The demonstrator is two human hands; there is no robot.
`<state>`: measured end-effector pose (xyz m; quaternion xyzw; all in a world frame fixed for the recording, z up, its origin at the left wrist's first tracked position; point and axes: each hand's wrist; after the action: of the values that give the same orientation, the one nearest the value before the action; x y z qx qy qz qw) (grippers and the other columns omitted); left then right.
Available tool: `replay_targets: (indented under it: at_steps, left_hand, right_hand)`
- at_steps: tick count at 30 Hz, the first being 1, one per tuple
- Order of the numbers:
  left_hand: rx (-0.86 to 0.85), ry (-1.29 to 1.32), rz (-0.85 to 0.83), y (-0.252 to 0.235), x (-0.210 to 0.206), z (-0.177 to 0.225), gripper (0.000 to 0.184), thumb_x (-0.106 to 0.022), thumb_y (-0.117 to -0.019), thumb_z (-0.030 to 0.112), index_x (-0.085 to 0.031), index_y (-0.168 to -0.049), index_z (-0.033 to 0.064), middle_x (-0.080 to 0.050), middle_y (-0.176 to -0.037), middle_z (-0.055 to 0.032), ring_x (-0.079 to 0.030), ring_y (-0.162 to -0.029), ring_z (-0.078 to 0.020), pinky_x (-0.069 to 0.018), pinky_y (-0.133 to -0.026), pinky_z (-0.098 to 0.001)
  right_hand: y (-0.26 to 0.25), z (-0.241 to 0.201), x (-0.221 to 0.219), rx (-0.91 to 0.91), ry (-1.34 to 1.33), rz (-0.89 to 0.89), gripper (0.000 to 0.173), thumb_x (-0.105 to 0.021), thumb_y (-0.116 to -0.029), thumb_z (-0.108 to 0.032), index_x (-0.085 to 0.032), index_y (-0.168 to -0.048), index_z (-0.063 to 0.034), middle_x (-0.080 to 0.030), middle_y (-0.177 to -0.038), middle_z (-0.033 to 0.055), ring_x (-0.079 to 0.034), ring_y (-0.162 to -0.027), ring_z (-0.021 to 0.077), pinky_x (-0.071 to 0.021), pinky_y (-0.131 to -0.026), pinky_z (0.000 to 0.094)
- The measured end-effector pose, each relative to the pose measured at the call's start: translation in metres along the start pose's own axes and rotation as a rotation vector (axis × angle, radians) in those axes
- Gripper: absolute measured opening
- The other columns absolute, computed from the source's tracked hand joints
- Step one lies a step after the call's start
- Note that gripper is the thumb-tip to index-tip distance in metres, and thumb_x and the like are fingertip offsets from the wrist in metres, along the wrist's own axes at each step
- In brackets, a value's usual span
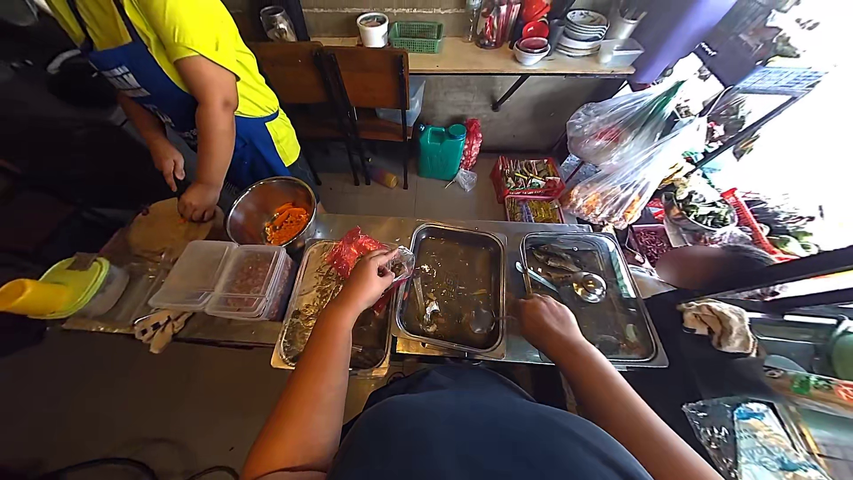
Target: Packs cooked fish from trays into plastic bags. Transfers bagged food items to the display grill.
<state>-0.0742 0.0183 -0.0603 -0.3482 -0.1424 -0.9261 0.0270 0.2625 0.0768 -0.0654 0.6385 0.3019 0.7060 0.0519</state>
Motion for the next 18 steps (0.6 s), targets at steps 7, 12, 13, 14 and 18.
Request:
replay_targets:
  at_steps: [7, 12, 13, 14, 18]
  left_hand:
    - [-0.004, 0.023, -0.018, -0.003, -0.001, -0.004, 0.053, -0.063, -0.0981, 0.006, -0.052, -0.15, 0.0096, -0.052, -0.149, -0.0127, -0.064, -0.113, -0.0225, -0.0524, -0.098, -0.0373]
    - [0.011, 0.003, -0.019, -0.004, 0.004, -0.003, 0.053, -0.062, -0.0992, 0.007, -0.051, -0.151, 0.0099, -0.051, -0.151, -0.0123, -0.063, -0.112, -0.0215, -0.052, -0.097, -0.0355]
    - [0.011, 0.002, -0.021, -0.003, 0.004, -0.003, 0.053, -0.062, -0.0991, 0.007, -0.051, -0.151, 0.0101, -0.051, -0.151, -0.0118, -0.063, -0.112, -0.0213, -0.0521, -0.097, -0.0354]
    - [0.011, 0.0, -0.024, -0.003, 0.004, -0.003, 0.053, -0.062, -0.0992, 0.007, -0.051, -0.151, 0.0102, -0.051, -0.151, -0.0113, -0.063, -0.112, -0.0207, -0.0521, -0.097, -0.0349]
    - [0.019, -0.004, -0.037, -0.001, 0.004, 0.0, 0.053, -0.061, -0.0993, 0.008, -0.051, -0.151, 0.0107, -0.05, -0.151, -0.012, -0.063, -0.114, -0.0198, -0.0518, -0.098, -0.0338]
  right_hand:
    - [-0.02, -0.021, -0.033, 0.101, -0.258, -0.127, 0.032, -0.048, -0.1073, -0.027, -0.071, -0.124, -0.0132, -0.069, -0.126, 0.0157, -0.062, -0.124, 0.0344, -0.0483, -0.102, 0.0586]
    - [-0.035, -0.043, -0.034, 0.061, -0.302, -0.014, 0.034, -0.046, -0.1072, -0.025, -0.069, -0.128, -0.0135, -0.067, -0.128, 0.0171, -0.063, -0.123, 0.0351, -0.0501, -0.101, 0.0563]
    - [-0.038, -0.043, -0.032, 0.052, -0.29, 0.0, 0.034, -0.045, -0.1075, -0.025, -0.069, -0.128, -0.0133, -0.067, -0.129, 0.0173, -0.063, -0.123, 0.0351, -0.0502, -0.101, 0.0561]
    - [-0.043, -0.043, -0.031, 0.049, -0.281, 0.014, 0.033, -0.046, -0.1074, -0.026, -0.069, -0.128, -0.0133, -0.066, -0.129, 0.0173, -0.063, -0.124, 0.0351, -0.0504, -0.101, 0.0557]
    - [-0.059, -0.044, -0.03, 0.121, -0.273, 0.051, 0.032, -0.047, -0.1068, -0.021, -0.07, -0.128, -0.0131, -0.064, -0.135, 0.0165, -0.057, -0.131, 0.0342, -0.0472, -0.107, 0.0528]
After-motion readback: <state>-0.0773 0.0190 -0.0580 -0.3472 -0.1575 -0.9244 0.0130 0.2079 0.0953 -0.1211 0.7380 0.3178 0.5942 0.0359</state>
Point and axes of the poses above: each hand's wrist, its own y-axis away from the middle knuckle, its own x-axis out of the back of the hand, z = x × y
